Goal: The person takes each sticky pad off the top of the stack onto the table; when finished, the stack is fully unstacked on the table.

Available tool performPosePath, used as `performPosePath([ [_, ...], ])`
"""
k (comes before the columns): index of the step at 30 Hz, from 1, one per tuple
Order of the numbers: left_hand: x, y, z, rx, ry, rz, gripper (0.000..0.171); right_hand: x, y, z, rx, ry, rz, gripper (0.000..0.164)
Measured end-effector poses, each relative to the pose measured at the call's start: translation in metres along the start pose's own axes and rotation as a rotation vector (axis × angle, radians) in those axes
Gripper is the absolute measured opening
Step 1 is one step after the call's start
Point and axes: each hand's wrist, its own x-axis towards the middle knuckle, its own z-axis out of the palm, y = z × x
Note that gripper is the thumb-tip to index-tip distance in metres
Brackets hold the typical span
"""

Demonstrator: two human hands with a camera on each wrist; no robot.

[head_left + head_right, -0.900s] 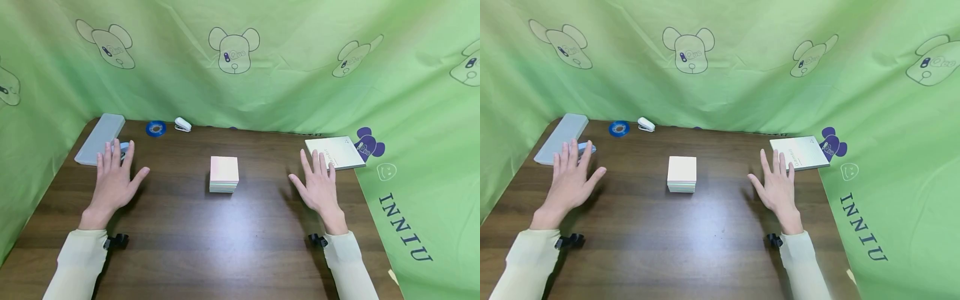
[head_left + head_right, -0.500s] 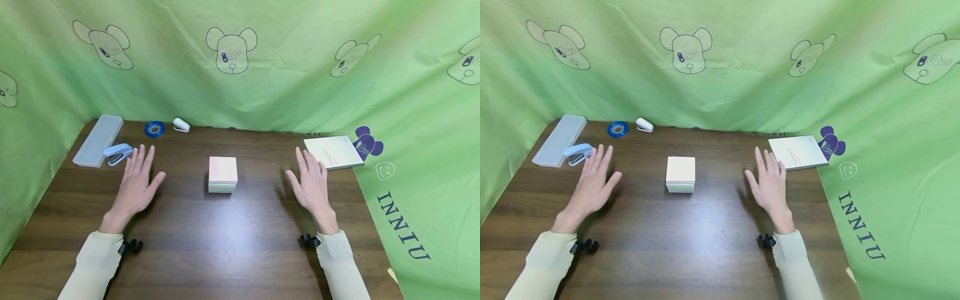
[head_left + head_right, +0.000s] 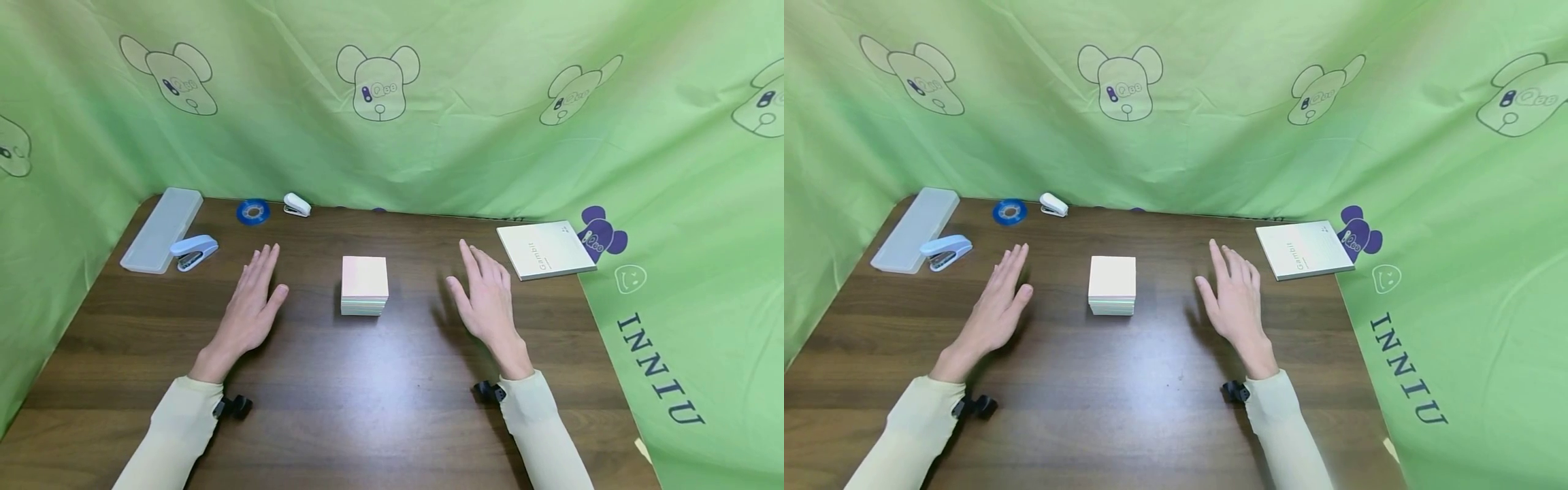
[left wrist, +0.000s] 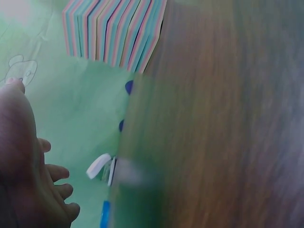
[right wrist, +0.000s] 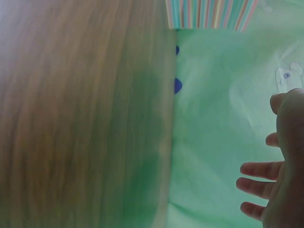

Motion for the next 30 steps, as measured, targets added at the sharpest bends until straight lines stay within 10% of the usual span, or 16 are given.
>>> performPosePath([
  [8,-0.001,-0.018,0.031,-0.157,0.048,0.068,0.070,0.003,-0.017,0.009,0.068,0.017,-0.037,0.068],
  [23,0.000,0.020,0.044,-0.146,-0.111,-0.093,0.104,0.010,-0.049,0.021,0.193,-0.021,-0.075,0.064],
  [30,0.003,0.025,0.058,-0.174,-0.048,-0.058,0.107,0.014,-0.064,0.029,0.241,-0.041,-0.114,0.061],
])
